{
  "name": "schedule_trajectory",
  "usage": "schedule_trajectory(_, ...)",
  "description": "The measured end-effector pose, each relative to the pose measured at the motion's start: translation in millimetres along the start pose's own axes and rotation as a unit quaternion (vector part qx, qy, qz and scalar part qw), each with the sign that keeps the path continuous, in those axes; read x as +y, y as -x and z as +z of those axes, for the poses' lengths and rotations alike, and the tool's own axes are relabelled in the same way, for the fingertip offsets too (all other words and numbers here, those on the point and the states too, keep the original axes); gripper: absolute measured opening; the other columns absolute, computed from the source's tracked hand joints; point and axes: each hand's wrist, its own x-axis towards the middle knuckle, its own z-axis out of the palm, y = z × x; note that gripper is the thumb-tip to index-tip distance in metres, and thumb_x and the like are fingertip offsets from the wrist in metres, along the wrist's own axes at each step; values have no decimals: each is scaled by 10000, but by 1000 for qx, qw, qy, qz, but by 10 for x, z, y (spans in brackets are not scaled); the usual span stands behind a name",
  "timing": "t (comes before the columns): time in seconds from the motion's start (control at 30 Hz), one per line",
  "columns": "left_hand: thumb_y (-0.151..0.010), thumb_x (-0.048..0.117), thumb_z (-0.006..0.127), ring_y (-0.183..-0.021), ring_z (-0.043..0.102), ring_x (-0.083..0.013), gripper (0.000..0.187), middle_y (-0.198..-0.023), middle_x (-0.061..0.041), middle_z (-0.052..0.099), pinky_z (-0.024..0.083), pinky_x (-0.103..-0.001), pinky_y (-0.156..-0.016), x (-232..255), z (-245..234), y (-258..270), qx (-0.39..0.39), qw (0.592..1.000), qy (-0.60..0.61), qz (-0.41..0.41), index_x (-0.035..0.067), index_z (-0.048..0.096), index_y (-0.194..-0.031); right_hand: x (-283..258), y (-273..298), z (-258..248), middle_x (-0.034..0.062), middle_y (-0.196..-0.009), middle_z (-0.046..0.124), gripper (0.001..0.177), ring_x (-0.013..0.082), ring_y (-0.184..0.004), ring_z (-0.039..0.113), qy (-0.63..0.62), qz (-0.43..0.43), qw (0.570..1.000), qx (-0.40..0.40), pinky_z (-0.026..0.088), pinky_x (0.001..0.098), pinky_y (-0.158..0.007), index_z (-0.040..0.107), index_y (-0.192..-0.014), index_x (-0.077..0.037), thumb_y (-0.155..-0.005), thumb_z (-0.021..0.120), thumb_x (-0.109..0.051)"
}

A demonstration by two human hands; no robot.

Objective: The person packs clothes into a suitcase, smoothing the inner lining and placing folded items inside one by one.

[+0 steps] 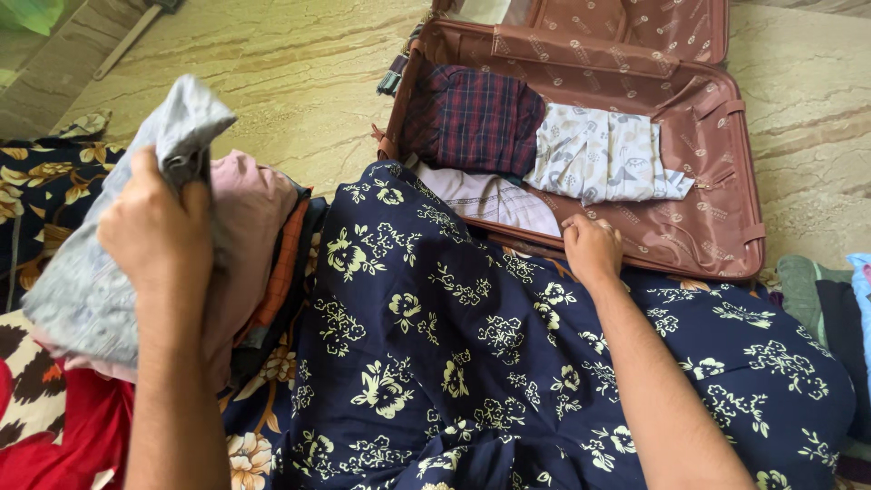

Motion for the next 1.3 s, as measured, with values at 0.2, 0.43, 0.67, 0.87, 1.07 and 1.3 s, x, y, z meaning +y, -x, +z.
schedule_trajectory(0.2,-877,152,836,-816,669,-354,625,-1035,-177,709,510,-451,-695,789,-253,-110,59,987,107,103,48,609,-1451,-75,21,-83,106,-1063,752,209,335,-1101,636,-55,-21,998,22,435,542,-983,738,-1062,-136,-969,571,-220)
schedule_trajectory(0.43,-907,137,822,-919,697,-323,580,-1152,-141,713,544,-431,-790,1750,-248,-226,77,935,295,181,92,588,-1436,-476,105,-288,148,-1227,683,347,313,-1191,608,-224,-105,969,14,436,442,-1033,670,-1269,-69,-990,658,-276)
schedule_trajectory(0.67,-804,155,792,-1050,704,-312,654,-1293,-133,690,552,-416,-905,2037,-382,-312,108,898,313,291,109,601,-1427,-620,-51,-753,342,-1320,560,576,498,-1031,513,-492,121,862,8,449,353,-901,505,-1594,-112,-1083,526,-376)
schedule_trajectory(0.87,-1034,118,699,-1072,752,-243,360,-1291,-138,719,538,-342,-789,2177,-372,-507,198,843,305,396,138,616,-1383,-229,-313,-1260,128,-1583,458,606,252,-1432,477,-600,14,794,92,406,400,-1154,392,-1545,-52,-1089,377,-451)
schedule_trajectory(1.07,-1153,209,602,-1139,745,-226,352,-1318,-173,705,521,-257,-771,2647,-374,-595,302,732,314,524,192,460,-1474,143,-324,-1374,187,-1581,447,563,302,-1387,488,-896,-36,424,-128,414,427,-1142,347,-1587,0,-1164,336,-371)
schedule_trajectory(1.3,-1166,178,577,-986,698,-148,392,-1433,-136,645,498,-251,-736,3273,-113,-491,291,699,282,590,226,411,-1518,7,-53,-1593,182,-1541,477,562,297,-1348,516,-875,104,469,-59,434,424,-1122,372,-1565,1,-1132,375,-358)
